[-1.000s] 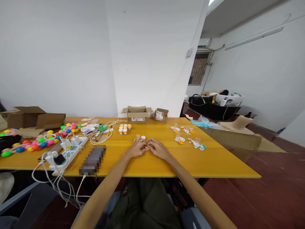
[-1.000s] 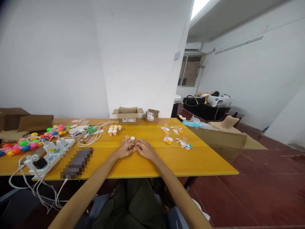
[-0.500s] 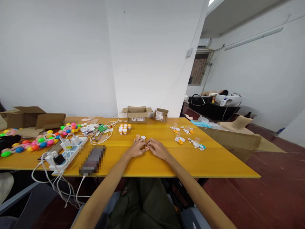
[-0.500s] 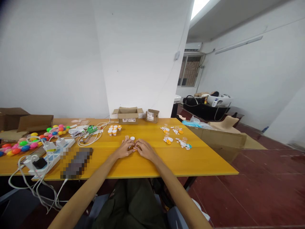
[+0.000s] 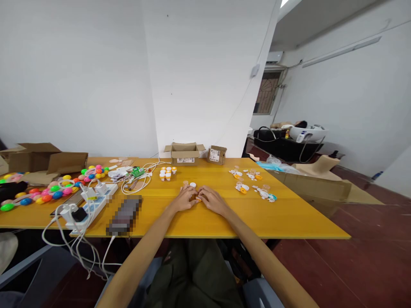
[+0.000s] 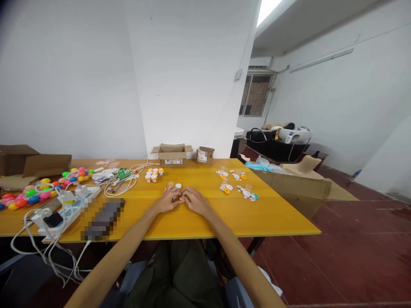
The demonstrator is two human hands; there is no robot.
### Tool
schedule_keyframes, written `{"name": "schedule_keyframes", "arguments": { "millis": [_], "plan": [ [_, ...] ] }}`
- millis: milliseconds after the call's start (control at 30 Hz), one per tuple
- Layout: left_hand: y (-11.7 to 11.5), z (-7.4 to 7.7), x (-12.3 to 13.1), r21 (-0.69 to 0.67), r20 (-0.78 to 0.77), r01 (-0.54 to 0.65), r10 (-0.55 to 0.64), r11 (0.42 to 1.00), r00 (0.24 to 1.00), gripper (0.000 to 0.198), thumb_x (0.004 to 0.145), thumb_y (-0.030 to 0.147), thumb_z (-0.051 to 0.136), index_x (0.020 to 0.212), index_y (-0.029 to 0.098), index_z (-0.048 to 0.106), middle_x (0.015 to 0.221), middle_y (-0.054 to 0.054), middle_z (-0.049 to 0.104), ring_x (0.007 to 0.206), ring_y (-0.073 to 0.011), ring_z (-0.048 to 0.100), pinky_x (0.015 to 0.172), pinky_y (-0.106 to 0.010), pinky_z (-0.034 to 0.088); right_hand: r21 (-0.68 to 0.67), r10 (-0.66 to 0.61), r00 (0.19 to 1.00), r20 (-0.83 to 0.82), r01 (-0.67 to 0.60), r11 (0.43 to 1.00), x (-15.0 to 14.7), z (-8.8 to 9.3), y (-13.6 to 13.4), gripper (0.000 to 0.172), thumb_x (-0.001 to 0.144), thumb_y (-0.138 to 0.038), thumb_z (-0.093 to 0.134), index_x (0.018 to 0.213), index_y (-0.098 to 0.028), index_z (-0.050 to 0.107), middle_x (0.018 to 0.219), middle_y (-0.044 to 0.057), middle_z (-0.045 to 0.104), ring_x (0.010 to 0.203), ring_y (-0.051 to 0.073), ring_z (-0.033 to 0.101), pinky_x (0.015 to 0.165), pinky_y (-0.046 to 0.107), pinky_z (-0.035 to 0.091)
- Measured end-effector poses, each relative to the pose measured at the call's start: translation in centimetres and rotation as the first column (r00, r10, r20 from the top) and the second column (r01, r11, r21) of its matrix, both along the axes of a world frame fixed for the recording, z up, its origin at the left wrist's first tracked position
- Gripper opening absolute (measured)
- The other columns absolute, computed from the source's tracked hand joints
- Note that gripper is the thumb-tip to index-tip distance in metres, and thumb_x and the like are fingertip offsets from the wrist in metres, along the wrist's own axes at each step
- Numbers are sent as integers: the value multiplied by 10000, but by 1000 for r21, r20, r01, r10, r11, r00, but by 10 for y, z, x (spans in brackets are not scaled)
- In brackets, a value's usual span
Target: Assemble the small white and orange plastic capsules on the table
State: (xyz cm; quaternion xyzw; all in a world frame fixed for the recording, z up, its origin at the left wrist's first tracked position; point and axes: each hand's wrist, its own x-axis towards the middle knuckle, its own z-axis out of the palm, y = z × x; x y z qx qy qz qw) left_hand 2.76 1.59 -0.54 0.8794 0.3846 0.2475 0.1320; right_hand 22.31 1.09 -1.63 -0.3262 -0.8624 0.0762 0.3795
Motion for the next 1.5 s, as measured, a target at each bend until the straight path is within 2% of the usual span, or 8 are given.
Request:
{"name": "schedule_keyframes", "arguments": {
  "millis": [800, 1100, 1500],
  "plan": [
    [1, -1, -2, -19, 31, -26, 27, 999, 999, 162, 883, 369, 629, 988, 247, 645, 1074, -46, 631, 1090, -264, 486, 1027, -472, 389, 17, -22, 1000, 7, 22, 1000, 0, -3, 2, 163, 954, -186, 510, 845, -245, 615, 964, 48, 655, 897, 190, 630, 844, 341, 521],
    [4, -4, -3, -26, 28, -10, 10, 1000, 1000, 272, 890, 409, 623, 1123, 281, 680, 1157, -61, 631, 1134, -279, 483, 1052, -499, 380, 26, -28, 1000, -2, 28, 999, 1, -7, 5, 152, 964, -223, 515, 854, -249, 616, 981, 51, 646, 901, 192, 625, 845, 341, 521],
    [1, -1, -1, -12, 15, -25, 26, 1000, 1000, 172, 878, 339, 641, 1029, 259, 664, 1125, -53, 634, 1152, -277, 485, 1050, -509, 382, 17, -18, 1000, 10, 18, 1000, 1, -3, 2, 174, 969, -208, 499, 835, -248, 602, 993, 49, 648, 905, 187, 629, 845, 335, 523]
  ]
}}
